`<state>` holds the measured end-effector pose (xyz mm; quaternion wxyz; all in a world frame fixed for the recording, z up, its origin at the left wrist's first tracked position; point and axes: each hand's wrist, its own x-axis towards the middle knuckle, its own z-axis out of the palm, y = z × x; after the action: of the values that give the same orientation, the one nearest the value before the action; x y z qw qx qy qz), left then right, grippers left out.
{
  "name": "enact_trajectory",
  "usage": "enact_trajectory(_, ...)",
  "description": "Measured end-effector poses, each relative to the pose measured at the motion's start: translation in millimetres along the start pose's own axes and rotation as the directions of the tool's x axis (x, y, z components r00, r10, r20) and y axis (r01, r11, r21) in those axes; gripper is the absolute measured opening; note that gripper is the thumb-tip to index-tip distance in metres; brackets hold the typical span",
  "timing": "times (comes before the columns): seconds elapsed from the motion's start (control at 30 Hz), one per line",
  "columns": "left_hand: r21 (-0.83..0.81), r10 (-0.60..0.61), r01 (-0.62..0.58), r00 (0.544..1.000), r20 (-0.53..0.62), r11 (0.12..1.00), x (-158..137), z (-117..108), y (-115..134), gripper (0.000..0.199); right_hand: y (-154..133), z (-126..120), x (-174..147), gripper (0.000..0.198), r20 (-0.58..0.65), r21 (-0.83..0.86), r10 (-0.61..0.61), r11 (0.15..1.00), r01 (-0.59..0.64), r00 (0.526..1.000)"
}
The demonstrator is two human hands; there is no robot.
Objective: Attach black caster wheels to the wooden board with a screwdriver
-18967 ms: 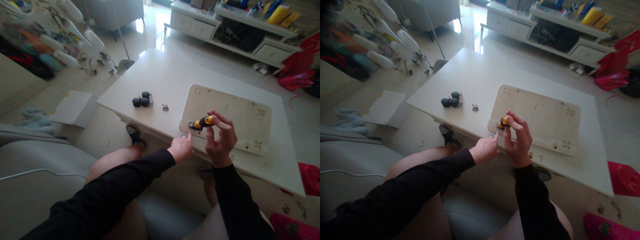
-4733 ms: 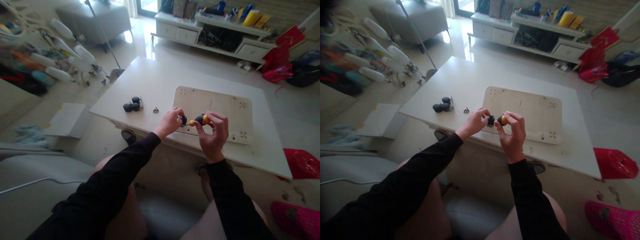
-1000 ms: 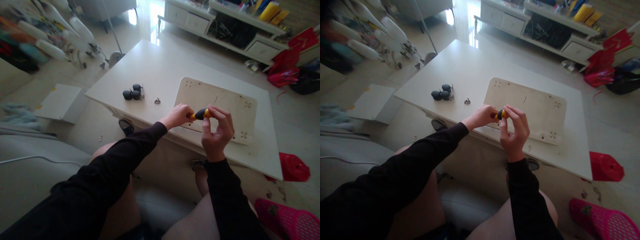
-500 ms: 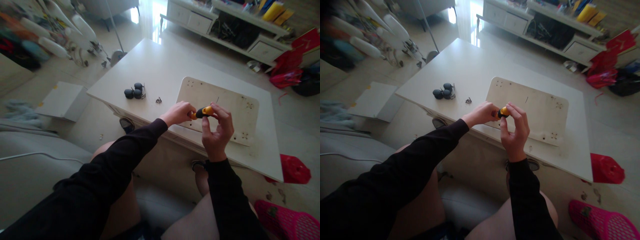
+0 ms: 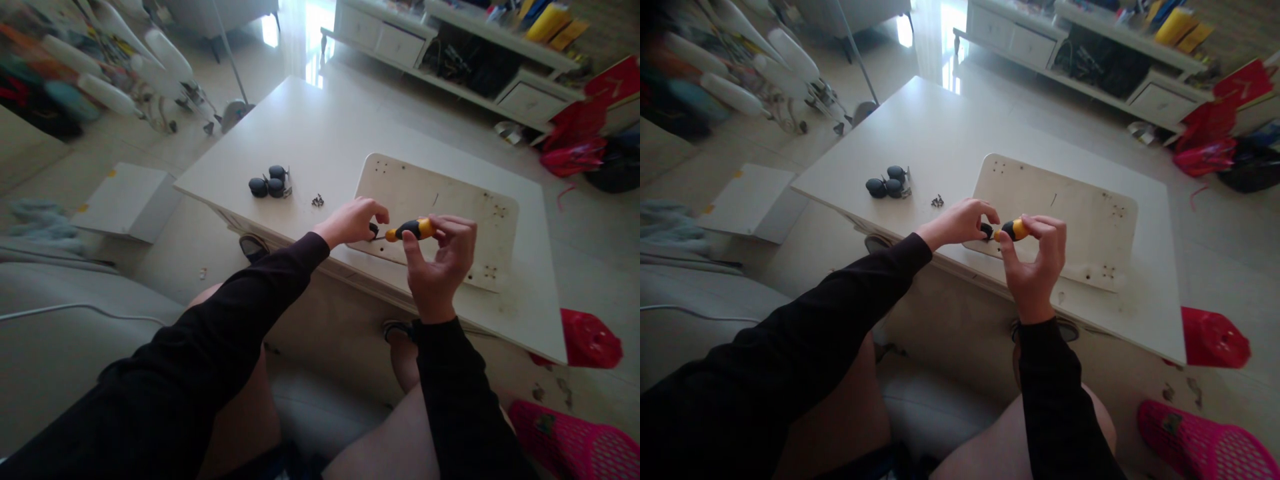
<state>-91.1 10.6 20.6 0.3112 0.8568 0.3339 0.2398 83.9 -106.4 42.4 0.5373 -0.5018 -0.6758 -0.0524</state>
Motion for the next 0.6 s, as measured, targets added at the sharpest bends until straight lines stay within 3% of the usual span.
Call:
enact_trajectory(0.1, 0.001, -0.003, 0.003, 1.000, 0.000, 1.000, 0.7, -1.6, -2.4, 0.040, -3.1, -0.5, 1.2, 0.037, 0.047, 0.030, -0.021, 0.999, 0.020, 0.999)
enact_trajectory(0.33, -0.049, 0.014, -0.011, 0.998, 0.062, 0.999, -1.8, 0.4, 7.4, 0.027, -9.5, 0.0, 7.5, 0.021, -0.019, -0.050, -0.092, 0.995, 0.091, 0.996)
enact_trajectory(0.6, -0.052, -0.008, 0.008, 1.000, 0.005, 0.999, 1.4, 17.2, 8.8, 0.019, -9.7, -2.2, 4.5, 0.040, 0.041, -0.033, -0.103, 0.994, 0.105, 0.994)
